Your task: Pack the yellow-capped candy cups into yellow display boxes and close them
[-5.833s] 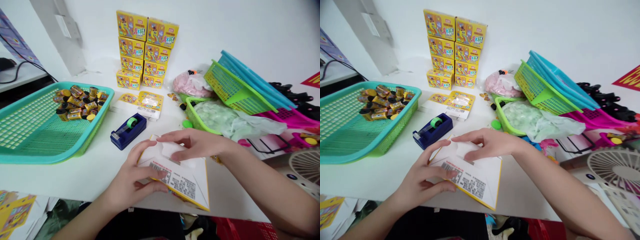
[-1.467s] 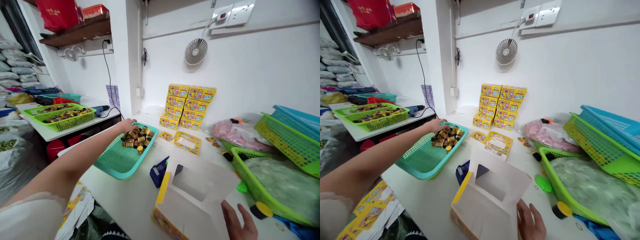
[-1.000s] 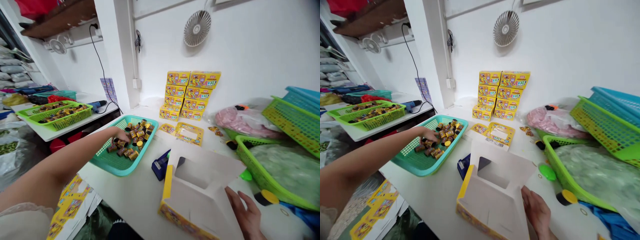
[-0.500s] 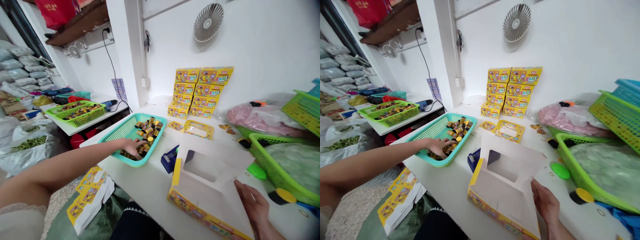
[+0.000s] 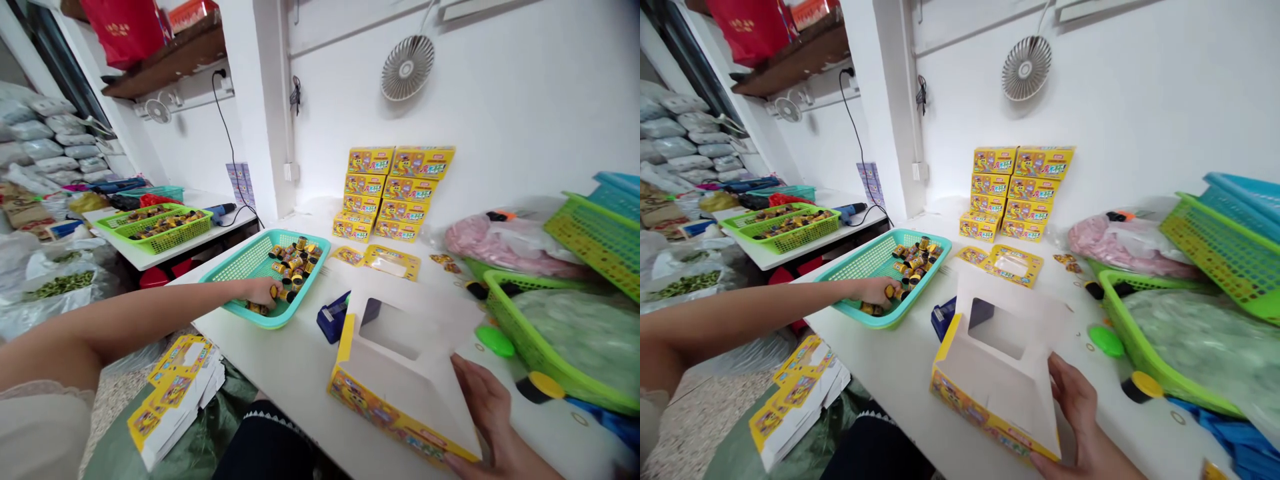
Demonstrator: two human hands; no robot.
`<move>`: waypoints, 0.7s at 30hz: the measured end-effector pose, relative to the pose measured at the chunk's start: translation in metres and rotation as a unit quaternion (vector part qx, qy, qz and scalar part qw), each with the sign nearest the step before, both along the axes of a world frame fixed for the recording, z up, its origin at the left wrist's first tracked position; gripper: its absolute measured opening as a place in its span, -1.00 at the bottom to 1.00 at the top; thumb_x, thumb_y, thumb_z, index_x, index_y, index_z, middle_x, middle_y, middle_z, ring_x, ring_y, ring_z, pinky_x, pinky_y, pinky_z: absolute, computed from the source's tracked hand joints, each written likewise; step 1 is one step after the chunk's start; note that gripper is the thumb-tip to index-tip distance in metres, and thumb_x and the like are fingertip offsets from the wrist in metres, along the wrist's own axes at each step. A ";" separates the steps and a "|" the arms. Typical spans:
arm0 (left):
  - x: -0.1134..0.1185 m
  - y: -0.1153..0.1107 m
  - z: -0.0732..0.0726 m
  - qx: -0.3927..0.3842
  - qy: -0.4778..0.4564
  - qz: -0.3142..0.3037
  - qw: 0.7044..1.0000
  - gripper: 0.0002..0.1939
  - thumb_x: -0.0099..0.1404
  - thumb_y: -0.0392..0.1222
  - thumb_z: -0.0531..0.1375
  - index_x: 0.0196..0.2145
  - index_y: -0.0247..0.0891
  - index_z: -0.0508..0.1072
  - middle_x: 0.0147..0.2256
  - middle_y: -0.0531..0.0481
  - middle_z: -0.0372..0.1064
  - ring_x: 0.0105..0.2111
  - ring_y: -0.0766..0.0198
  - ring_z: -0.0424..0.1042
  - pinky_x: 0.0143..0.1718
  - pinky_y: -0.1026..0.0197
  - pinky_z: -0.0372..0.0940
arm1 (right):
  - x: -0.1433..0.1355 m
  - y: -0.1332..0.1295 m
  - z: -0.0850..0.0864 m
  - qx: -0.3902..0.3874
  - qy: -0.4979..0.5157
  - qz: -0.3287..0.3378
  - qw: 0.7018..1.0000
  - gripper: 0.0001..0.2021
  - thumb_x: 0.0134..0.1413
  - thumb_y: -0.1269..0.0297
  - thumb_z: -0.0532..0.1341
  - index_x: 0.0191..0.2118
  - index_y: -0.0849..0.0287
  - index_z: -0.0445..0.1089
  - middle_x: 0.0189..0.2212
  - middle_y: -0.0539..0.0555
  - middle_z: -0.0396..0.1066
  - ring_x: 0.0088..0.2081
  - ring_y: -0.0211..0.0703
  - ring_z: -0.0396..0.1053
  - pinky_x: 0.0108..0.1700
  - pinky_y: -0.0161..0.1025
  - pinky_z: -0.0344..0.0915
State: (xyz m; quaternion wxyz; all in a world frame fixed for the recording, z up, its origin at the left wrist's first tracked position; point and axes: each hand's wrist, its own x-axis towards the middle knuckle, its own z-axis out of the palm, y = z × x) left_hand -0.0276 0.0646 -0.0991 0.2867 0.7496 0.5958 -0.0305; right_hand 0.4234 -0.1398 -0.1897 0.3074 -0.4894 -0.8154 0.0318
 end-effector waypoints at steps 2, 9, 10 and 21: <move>0.000 0.000 -0.001 0.000 -0.005 -0.001 1.000 -0.78 0.33 -0.12 0.21 -0.18 -0.33 0.41 -0.37 0.05 0.35 -0.49 0.38 0.32 -0.46 0.27 0.31 | -0.001 -0.001 0.001 -0.005 -0.018 0.003 1.000 0.08 -0.08 0.18 0.37 0.41 -0.10 -0.37 0.33 0.25 -0.04 0.23 0.44 0.18 0.09 0.11 0.40; 0.015 -0.023 0.066 0.112 -0.130 -0.009 0.985 -0.83 0.15 -0.27 0.16 -0.28 -0.22 0.25 -0.49 0.17 0.12 -0.51 0.39 0.24 -0.49 0.34 0.22 | -0.016 -0.002 0.013 0.004 0.032 0.026 0.999 0.12 -0.10 0.20 0.36 0.42 -0.01 -0.43 0.33 0.29 -0.07 0.24 0.42 0.16 0.11 0.12 0.39; 0.024 -0.034 0.081 0.130 -0.150 -0.022 0.980 -0.82 0.14 -0.26 0.14 -0.27 -0.21 0.23 -0.47 0.16 0.12 -0.49 0.38 0.25 -0.45 0.33 0.25 | -0.018 -0.002 0.015 0.007 0.040 0.037 0.998 0.13 -0.11 0.21 0.36 0.41 -0.01 -0.44 0.33 0.29 -0.06 0.24 0.43 0.17 0.11 0.13 0.39; 0.206 -0.136 0.064 0.320 -0.042 -0.564 0.760 -0.79 0.17 -0.29 0.26 -0.20 -0.21 0.47 0.04 -0.26 0.24 0.15 -0.06 0.15 0.19 -0.20 0.01 | -0.029 -0.003 0.024 -0.101 0.139 0.116 0.978 0.17 -0.14 0.25 0.35 0.31 -0.16 -0.64 0.35 0.26 -0.25 0.34 0.44 -0.07 0.24 0.27 0.15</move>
